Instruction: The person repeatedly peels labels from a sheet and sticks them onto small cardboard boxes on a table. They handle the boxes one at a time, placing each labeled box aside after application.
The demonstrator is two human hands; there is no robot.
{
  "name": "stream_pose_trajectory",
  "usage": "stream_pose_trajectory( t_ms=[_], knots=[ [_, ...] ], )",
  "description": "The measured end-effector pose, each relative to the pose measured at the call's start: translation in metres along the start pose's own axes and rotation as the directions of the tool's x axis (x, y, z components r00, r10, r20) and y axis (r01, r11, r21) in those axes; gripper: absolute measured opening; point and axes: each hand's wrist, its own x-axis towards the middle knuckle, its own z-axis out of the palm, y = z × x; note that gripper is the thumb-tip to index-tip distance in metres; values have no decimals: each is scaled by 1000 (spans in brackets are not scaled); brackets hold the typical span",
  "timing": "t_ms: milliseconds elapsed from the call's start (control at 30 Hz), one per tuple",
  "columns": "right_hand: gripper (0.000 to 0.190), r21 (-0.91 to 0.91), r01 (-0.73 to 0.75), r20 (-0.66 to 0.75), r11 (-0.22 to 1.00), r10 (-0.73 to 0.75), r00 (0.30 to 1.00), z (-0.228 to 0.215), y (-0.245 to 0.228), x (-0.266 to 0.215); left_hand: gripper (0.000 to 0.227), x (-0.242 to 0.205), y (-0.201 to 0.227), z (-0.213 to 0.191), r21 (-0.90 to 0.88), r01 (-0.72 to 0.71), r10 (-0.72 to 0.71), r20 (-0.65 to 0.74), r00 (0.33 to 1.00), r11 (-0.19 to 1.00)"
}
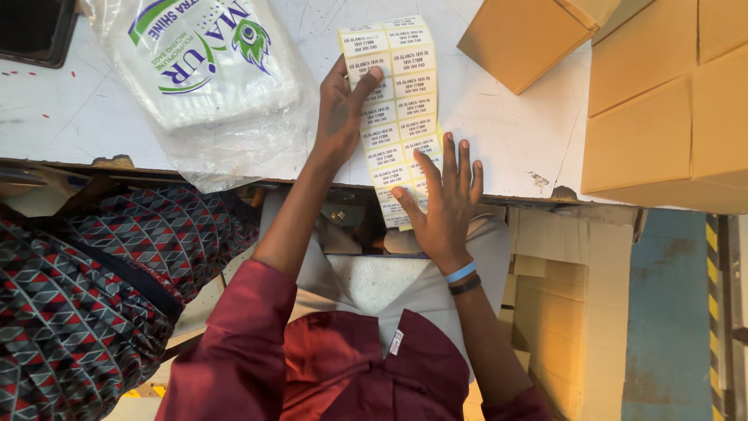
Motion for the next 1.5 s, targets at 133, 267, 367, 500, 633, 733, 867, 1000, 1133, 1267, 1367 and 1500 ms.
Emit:
stream_pose_trajectory(
  t_ms=[133,267,367,500,633,733,867,1000,1133,1267,1367,1500],
  knots=[
    [61,39,9,-4,999,-9,1000,1,-3,-1,40,-3,3,-1,28,-18,17,9,1000,999],
    [61,56,8,-8,998,-8,1000,-5,-1,-1,40,-3,3,1,43,25,-25,-10,1000,999],
    [61,59,14,-4,998,-14,1000,-3,-1,0,41,-4,5,-1,49,-5,5,7,1000,999],
    [60,51,11,-6,999,-10,1000,-2,1,-4,41,-5,5,0,78,21,-21,3,1000,997],
    [58,101,-4,4,995,4,1000,-10,-5,4,41,-4,7,-2,27,17,-17,8,1000,999],
    [55,310,-74,-7,948,80,997,-29,0,31,39,-2,3,0,50,23,-24,15,1000,999],
    [51,510,-30,-93,859,90,992,-41,17,92,37,-8,4,-1,90,3,-7,42,999,996],
    [46,537,-30,-34,843,57,998,-29,27,127,36,-7,10,3,154,19,-26,41,999,988],
    [37,610,56,-128,791,28,991,-11,28,123,43,-7,13,0,136,106,-106,-8,994,985],
    [33,592,60,-153,803,39,987,-17,25,111,51,-7,15,7,215,173,-165,-53,985,961],
    [22,535,127,-268,836,25,963,-17,16,109,52,-7,19,7,204,149,-141,-55,988,967],
    [15,520,137,-315,843,40,948,-13,7,107,50,-8,18,7,210,139,-128,-67,989,968]
  ],
)
